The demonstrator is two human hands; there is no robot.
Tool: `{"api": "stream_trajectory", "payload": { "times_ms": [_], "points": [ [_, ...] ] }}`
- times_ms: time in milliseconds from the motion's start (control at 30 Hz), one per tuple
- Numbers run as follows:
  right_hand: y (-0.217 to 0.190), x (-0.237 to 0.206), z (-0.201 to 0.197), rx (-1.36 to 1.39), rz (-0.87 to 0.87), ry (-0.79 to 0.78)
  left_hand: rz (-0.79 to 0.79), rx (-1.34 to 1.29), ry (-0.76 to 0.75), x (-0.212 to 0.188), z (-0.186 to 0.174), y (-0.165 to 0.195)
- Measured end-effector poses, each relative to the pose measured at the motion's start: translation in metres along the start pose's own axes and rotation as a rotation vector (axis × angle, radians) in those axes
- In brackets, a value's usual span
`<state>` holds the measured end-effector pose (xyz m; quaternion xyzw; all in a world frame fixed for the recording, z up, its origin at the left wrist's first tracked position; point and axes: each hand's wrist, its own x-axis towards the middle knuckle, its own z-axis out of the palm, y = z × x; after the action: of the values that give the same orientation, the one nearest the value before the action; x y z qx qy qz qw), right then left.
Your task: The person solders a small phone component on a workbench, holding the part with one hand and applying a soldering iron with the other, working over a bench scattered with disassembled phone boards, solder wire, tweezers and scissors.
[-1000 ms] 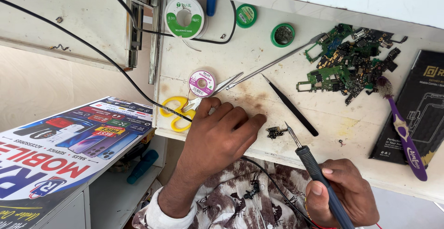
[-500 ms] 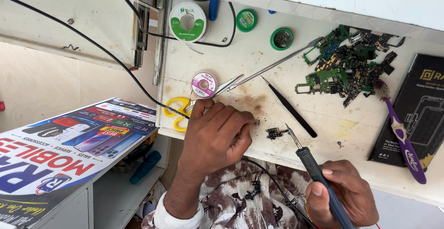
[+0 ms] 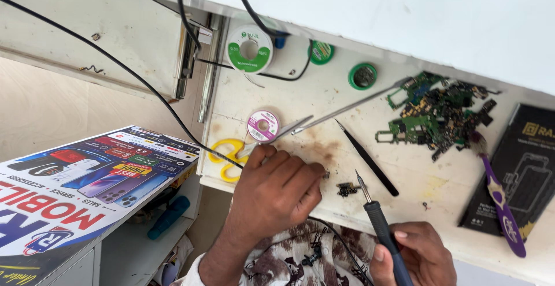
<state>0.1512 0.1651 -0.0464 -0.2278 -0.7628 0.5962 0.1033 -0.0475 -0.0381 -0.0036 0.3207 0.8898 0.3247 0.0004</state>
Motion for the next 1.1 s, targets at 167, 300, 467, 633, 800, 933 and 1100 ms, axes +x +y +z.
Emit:
{"api": "stream_trajectory", "payload": {
  "times_ms": [167,300,467,633,800,933,1100],
  "points": [
    [0.046,-0.021,-0.033,-0.063,-0.068,-0.044,-0.001,-0.024,-0.036,-0.002,-0.002,0.006],
    [0.114,0.012,-0.106,-0.042,0.157,-0.585,0.010,-0.026,-0.085,-0.003,-0.007,0.010],
    [0.142,0.011,-0.141,-0.059,0.269,-1.027,-0.015,-0.045,-0.100,-0.005,-0.010,0.015],
    [0.122,-0.021,-0.125,-0.063,-0.279,-0.588,-0.036,-0.055,-0.110,-0.006,-0.011,0.016],
    [0.085,-0.022,-0.096,-0.205,-0.261,-0.379,-0.028,-0.051,-0.129,-0.004,-0.011,0.015],
    [0.053,-0.014,-0.066,-0.331,-0.293,-0.227,-0.023,-0.051,-0.159,-0.001,-0.011,0.015],
    [0.023,-0.013,-0.037,-0.268,-0.109,-0.078,0.007,-0.049,-0.165,-0.002,-0.007,0.009]
  ]
}}
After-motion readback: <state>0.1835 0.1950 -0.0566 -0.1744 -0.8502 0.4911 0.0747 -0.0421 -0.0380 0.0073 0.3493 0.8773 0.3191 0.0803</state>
